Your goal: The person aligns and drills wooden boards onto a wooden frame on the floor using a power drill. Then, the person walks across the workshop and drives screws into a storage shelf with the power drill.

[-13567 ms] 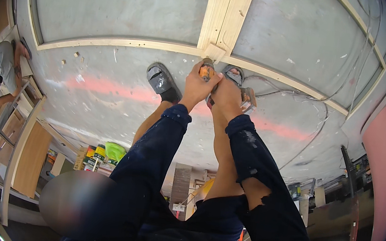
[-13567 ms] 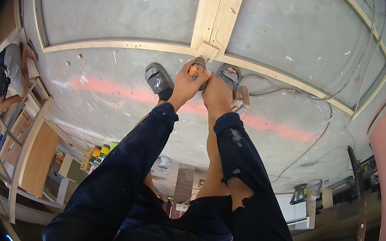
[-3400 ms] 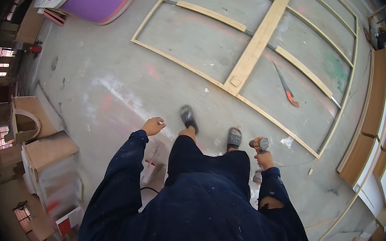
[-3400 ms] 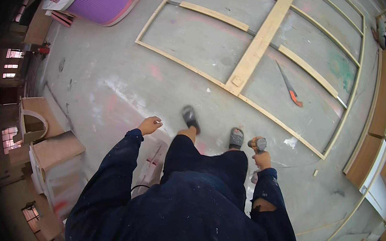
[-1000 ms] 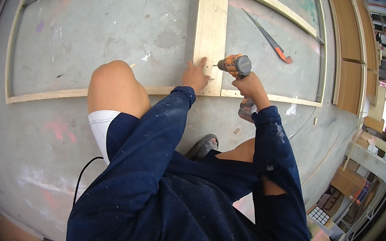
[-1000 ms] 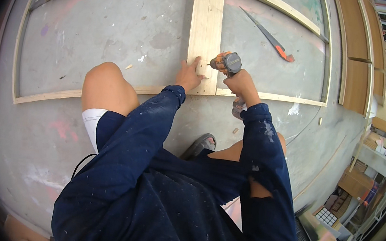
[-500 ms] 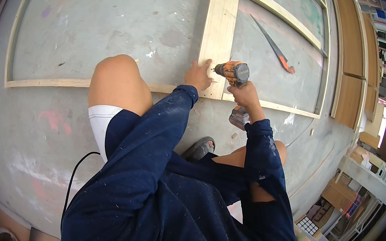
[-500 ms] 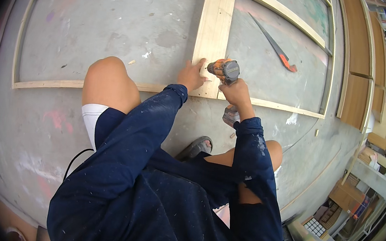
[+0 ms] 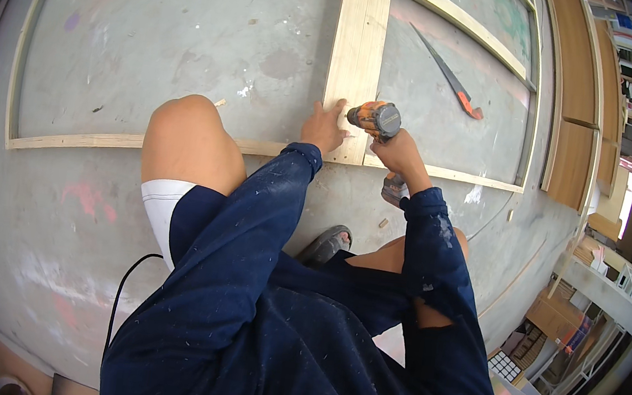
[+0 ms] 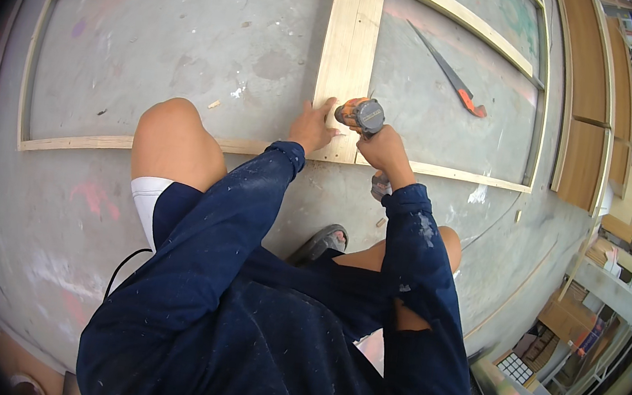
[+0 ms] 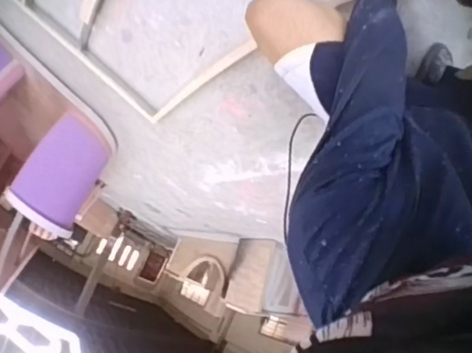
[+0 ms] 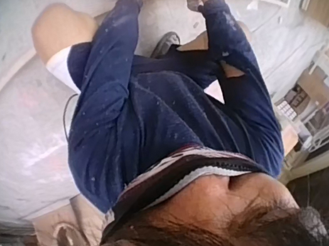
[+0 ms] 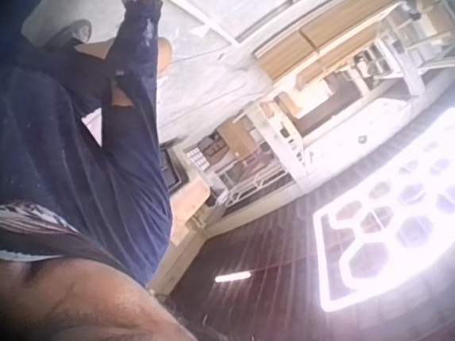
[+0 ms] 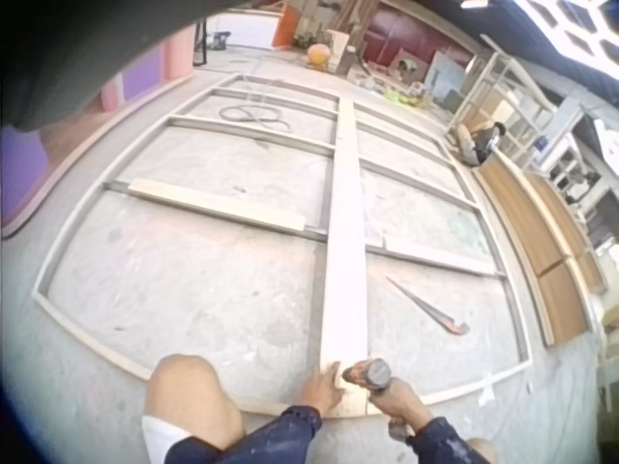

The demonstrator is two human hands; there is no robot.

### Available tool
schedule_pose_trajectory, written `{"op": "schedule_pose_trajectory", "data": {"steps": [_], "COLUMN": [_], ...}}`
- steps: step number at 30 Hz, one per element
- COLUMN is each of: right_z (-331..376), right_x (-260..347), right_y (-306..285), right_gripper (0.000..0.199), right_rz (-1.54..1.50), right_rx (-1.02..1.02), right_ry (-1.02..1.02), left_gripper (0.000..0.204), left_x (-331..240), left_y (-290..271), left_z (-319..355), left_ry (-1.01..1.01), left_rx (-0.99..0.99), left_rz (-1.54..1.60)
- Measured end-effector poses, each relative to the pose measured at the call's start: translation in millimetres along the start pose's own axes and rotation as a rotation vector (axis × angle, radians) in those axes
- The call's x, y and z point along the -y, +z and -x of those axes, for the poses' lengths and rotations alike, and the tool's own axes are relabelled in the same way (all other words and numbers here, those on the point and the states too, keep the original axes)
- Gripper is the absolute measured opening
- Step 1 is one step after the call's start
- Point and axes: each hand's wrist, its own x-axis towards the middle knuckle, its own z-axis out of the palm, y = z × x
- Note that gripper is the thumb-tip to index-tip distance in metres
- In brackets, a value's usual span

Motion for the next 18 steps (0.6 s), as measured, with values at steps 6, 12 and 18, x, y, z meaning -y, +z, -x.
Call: {"op": "schedule_pose_trajectory", "data": {"steps": [6, 12, 18], "right_z": [-1.1, -0.4, 2.1], "right_x": [12.8, 4.8, -0.6], "right_y": [-2.5, -1.0, -0.2], "right_gripper": [0.024, 0.022, 0.024], "right_rz": [0.088, -0.141, -0.028], "right_rx": [0.067, 0.107, 0.062], "right_ry": [0.072, 0.213, 0.077], "left_gripper": [0.073, 0.076, 0.075], "left_x": [1.0, 0.5, 3.0], "left_y": [0.8, 1.3, 3.7], "left_z": [-0.7, -1.9, -0.6], "left_ry": [0.007, -0.009, 0.019], "left_rx": [0.001, 0.025, -0.010], "left_rz": [0.001, 0.005, 0.001]}}
